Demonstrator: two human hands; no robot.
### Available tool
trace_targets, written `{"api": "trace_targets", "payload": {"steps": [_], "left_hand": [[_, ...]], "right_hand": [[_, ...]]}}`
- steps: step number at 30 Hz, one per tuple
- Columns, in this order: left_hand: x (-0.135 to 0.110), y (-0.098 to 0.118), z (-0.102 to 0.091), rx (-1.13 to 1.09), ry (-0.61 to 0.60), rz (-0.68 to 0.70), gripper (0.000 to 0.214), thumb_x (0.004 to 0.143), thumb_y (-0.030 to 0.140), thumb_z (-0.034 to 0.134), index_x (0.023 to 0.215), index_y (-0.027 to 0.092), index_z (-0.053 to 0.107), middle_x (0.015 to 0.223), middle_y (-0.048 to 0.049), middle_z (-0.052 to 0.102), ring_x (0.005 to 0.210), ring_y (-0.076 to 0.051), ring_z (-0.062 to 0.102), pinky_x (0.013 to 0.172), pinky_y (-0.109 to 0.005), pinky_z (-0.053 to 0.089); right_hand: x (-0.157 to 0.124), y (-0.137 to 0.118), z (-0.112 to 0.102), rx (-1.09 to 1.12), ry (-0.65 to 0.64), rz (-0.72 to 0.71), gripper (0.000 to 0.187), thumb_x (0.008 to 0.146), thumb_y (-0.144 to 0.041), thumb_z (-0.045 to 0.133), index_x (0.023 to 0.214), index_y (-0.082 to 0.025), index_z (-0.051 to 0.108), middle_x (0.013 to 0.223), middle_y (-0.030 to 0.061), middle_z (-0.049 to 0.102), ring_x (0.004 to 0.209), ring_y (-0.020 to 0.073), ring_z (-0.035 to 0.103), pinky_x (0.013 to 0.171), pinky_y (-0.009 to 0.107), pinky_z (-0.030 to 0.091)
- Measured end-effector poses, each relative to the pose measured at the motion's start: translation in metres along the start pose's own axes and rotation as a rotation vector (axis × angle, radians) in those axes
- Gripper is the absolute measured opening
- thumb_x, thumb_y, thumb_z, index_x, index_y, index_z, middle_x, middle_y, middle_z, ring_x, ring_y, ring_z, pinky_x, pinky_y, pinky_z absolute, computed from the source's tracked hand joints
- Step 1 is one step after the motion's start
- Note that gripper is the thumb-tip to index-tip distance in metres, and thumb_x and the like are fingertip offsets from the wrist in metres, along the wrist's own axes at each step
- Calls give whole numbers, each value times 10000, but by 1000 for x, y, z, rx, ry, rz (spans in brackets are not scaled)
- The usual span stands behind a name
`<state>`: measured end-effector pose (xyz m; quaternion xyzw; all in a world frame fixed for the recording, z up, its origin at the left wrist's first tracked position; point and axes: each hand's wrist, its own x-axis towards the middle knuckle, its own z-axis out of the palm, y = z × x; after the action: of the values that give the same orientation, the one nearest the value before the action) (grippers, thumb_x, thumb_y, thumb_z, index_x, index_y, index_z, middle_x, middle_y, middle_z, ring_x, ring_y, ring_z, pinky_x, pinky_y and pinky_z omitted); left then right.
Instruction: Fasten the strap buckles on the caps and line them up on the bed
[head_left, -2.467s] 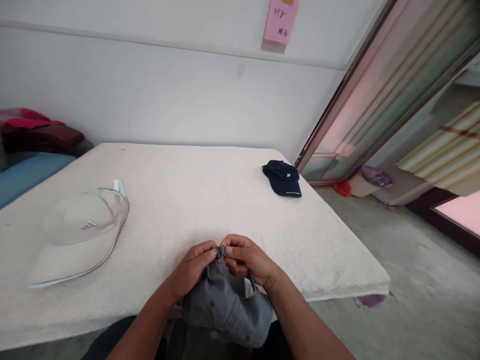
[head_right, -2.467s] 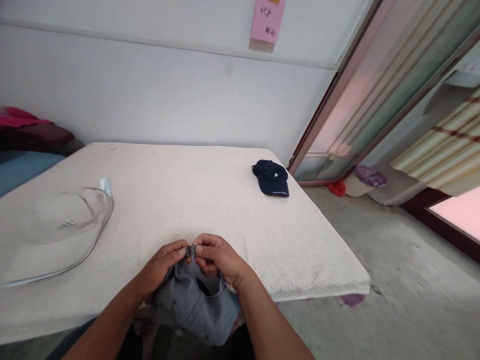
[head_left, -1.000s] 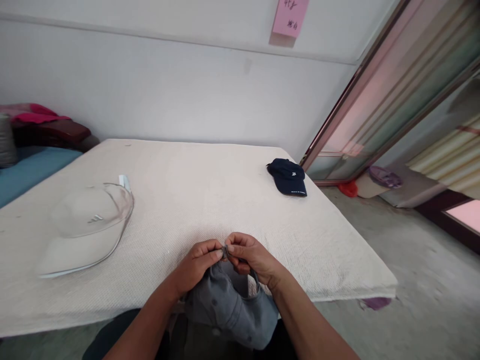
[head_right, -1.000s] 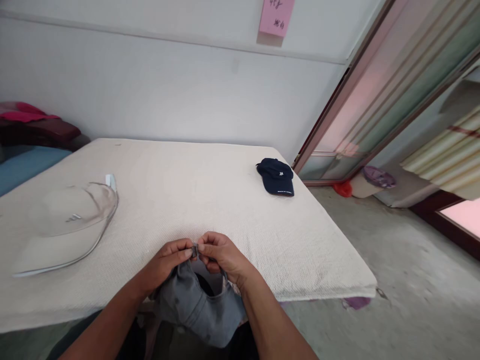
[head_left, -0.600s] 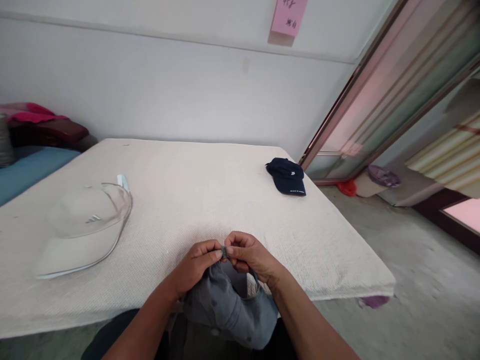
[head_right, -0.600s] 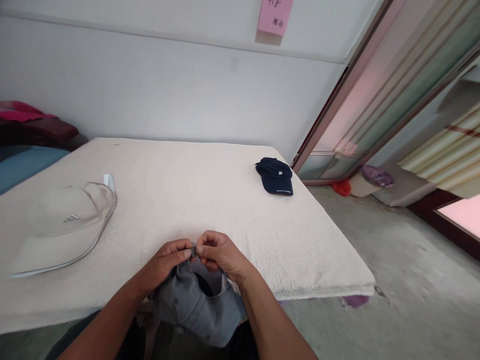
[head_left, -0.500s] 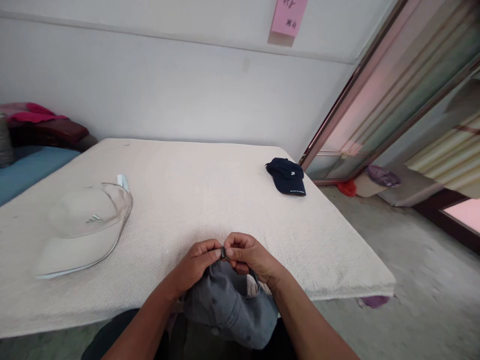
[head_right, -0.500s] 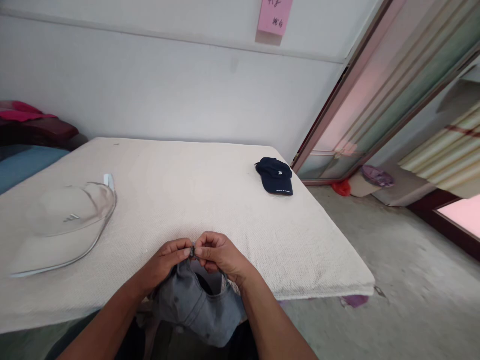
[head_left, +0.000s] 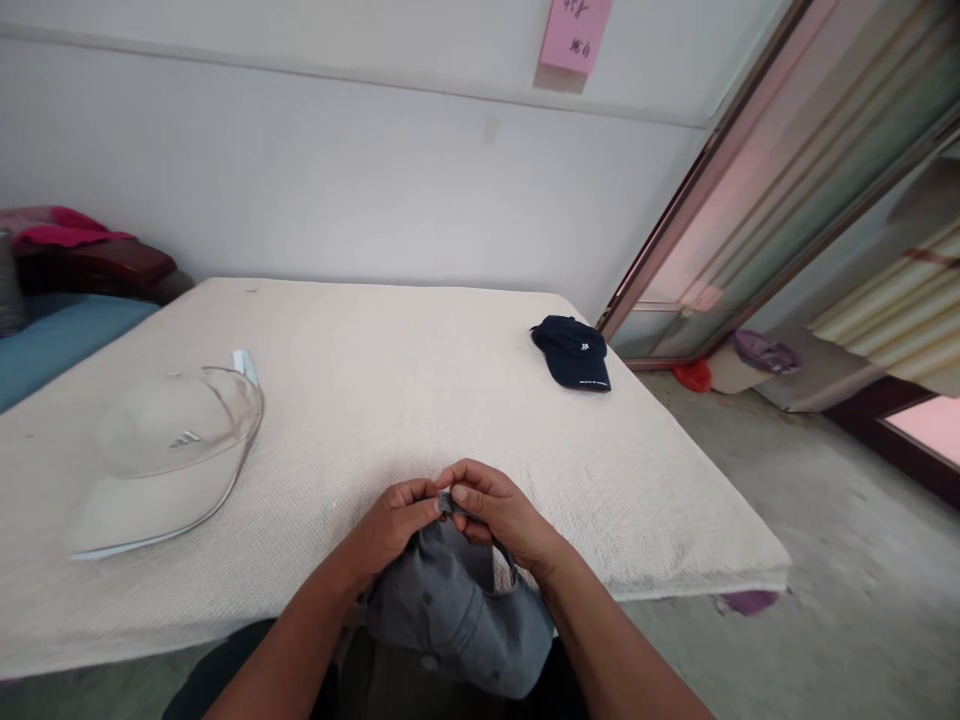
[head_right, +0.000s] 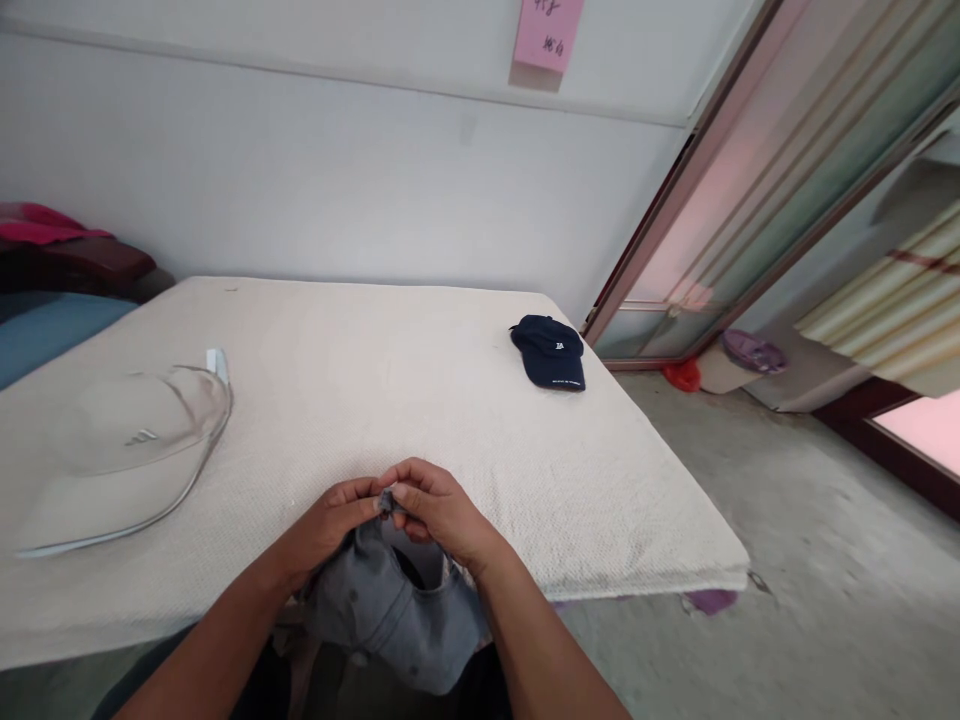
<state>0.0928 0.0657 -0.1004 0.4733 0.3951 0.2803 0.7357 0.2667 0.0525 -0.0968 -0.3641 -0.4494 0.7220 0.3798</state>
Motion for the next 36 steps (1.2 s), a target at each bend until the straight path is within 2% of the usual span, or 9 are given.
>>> {"api": "trace_targets", "payload": {"steps": [4, 6, 11, 17, 20, 24, 30, 34, 36], "left_hand": [[3, -2, -1, 124, 188, 182, 146, 743, 286, 632, 765, 192, 522, 712, 28, 556, 657, -125, 504, 624, -236, 383], [3, -2, -3, 173, 237, 259, 151, 739, 267, 626, 746, 201, 490, 711, 43, 509, 648, -115, 463, 611, -224, 367], [-2, 3, -5, 310, 183, 226, 72, 757, 237, 567, 716, 191, 530, 684, 34, 501, 656, -130, 449, 619, -235, 359], [-2, 5, -5, 348, 201, 191, 151, 781, 318, 568, 758, 174, 605, 742, -12, 577, 734, -177, 515, 685, -278, 390], [0, 2, -4, 268, 196, 182, 121, 781, 279, 565, 736, 172, 600, 732, -6, 568, 720, -161, 505, 676, -269, 381], [-1, 1, -2, 41, 152, 166, 131, 758, 245, 582, 656, 176, 537, 726, 5, 553, 692, -139, 490, 656, -257, 374], [-5, 8, 3, -79, 190, 151, 149, 714, 263, 612, 635, 172, 525, 866, -35, 610, 746, -160, 536, 695, -279, 410], [-5, 8, 3, -78, 159, 195, 140, 749, 278, 605, 684, 182, 526, 912, -27, 598, 814, -166, 541, 729, -267, 417], [-5, 8, 3, -65, 133, 220, 134, 769, 283, 600, 708, 185, 532, 919, -23, 589, 834, -164, 538, 751, -264, 418]], "right_hand": [[4, 3, -2, -68, -4, -73, 200, 813, -296, 618, 969, -183, 566, 654, -42, 505, 503, 49, 371, 456, 177, 269], [6, 3, -2, -102, 5, -97, 196, 792, -254, 626, 963, -186, 559, 673, -38, 517, 534, 61, 393, 476, 184, 285], [6, 3, 1, -313, 56, -160, 204, 772, -160, 593, 969, -205, 563, 712, -30, 520, 636, 95, 452, 570, 219, 336], [5, 4, 8, -649, 136, -258, 232, 766, -117, 540, 969, -225, 569, 730, -23, 537, 676, 120, 468, 622, 245, 347], [5, 2, 11, -715, 165, -285, 216, 756, -109, 530, 940, -218, 559, 732, -23, 544, 684, 123, 480, 633, 250, 349], [2, -2, 11, -772, 167, -309, 188, 749, -114, 529, 904, -216, 556, 748, -19, 562, 689, 124, 492, 647, 255, 354], [1, -3, 8, -734, 184, -311, 208, 716, -70, 518, 859, -217, 555, 717, -29, 531, 672, 118, 470, 623, 246, 342], [3, 1, 6, -523, 130, -258, 207, 759, -94, 516, 911, -220, 578, 738, -25, 522, 662, 109, 451, 611, 238, 345], [3, 2, 5, -354, 82, -202, 129, 800, -166, 539, 914, -214, 575, 725, -30, 506, 586, 87, 420, 545, 222, 327]]}}
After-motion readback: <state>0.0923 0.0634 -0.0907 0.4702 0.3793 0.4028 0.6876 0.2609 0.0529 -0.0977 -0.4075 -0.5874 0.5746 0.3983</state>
